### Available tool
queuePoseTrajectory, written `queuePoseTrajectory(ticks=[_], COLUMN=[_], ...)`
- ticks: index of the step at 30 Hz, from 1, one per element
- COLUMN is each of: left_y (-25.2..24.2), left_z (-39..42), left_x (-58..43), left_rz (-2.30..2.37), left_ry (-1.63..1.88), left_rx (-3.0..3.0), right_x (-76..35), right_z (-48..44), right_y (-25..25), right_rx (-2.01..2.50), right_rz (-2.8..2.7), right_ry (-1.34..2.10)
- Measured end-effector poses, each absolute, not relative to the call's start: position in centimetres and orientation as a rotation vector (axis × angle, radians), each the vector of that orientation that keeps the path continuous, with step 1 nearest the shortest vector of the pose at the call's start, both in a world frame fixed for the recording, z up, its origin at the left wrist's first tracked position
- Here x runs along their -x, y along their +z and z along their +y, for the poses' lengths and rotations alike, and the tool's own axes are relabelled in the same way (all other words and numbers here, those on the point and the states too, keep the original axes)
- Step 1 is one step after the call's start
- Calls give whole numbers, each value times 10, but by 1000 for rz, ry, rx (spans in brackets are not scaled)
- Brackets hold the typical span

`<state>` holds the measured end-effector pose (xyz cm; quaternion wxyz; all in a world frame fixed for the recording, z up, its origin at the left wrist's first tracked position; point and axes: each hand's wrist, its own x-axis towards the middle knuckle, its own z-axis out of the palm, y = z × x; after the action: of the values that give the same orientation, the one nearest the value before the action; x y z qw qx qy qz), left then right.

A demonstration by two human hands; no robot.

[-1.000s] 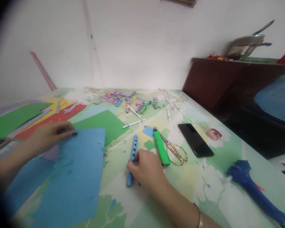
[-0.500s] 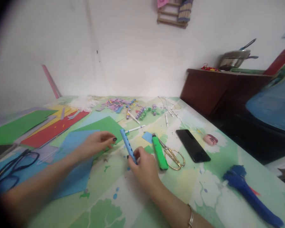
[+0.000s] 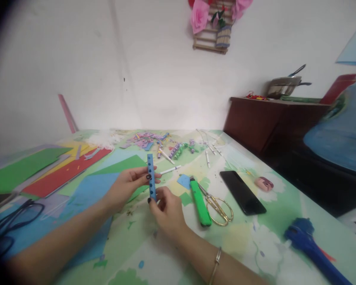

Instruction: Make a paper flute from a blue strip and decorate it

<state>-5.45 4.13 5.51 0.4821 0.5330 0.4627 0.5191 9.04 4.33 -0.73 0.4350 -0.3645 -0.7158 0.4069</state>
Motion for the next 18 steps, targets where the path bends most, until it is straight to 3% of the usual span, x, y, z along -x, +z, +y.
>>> queuePoseTrajectory(ticks=[12,18], left_y=[54,60], left_z=[38,31], left_x=[66,60], left_rz=[1538,1623], left_ry=[1126,1026], left_rx=[-1813,-1878], right_x=[-97,-97], right_z=[40,39], right_y=[-12,-11], right_rx=[818,858], right_rz=[-1616,-1690], right_ry=[1317,1267])
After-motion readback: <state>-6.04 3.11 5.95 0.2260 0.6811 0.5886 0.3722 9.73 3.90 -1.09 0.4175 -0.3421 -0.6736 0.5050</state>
